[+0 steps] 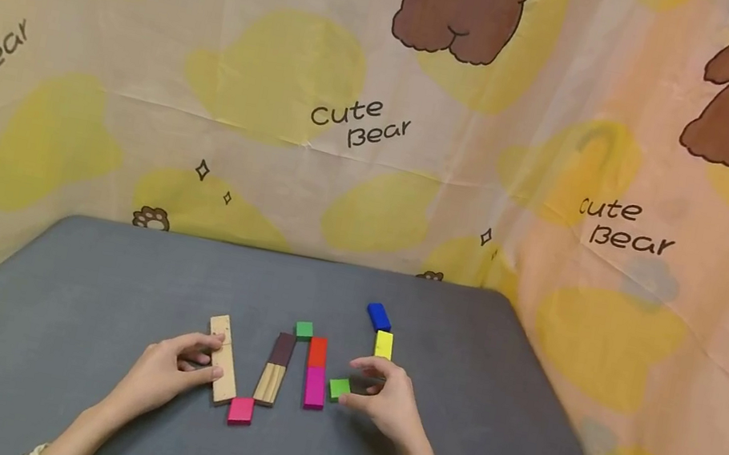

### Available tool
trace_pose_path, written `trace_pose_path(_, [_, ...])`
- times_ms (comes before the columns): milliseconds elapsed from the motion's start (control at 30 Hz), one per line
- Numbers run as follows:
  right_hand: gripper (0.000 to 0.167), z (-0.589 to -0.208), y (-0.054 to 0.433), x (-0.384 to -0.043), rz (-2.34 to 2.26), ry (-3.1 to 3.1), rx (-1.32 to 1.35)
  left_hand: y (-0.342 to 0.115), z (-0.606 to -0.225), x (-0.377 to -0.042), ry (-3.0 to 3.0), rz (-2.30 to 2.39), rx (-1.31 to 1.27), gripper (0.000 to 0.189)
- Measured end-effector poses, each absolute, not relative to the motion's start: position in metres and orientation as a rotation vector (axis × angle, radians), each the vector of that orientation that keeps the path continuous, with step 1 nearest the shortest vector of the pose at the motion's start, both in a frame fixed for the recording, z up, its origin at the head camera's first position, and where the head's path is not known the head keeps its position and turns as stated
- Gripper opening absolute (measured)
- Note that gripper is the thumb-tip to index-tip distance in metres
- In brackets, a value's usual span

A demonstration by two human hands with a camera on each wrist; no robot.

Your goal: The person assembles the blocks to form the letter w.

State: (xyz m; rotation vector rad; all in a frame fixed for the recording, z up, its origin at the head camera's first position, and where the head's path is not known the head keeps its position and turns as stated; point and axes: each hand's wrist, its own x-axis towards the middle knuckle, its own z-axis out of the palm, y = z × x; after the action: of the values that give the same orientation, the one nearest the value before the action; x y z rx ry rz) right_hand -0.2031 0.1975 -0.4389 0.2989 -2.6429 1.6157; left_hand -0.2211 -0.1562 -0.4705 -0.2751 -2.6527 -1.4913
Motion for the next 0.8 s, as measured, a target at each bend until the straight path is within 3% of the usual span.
trace_pose_path(800, [0.041, -0.454, 0.201, -0.209, 1.573, -2.723, 0.235, -0.155, -0.470, -0.221, -2.652, -1.477, -0.273, 0.041])
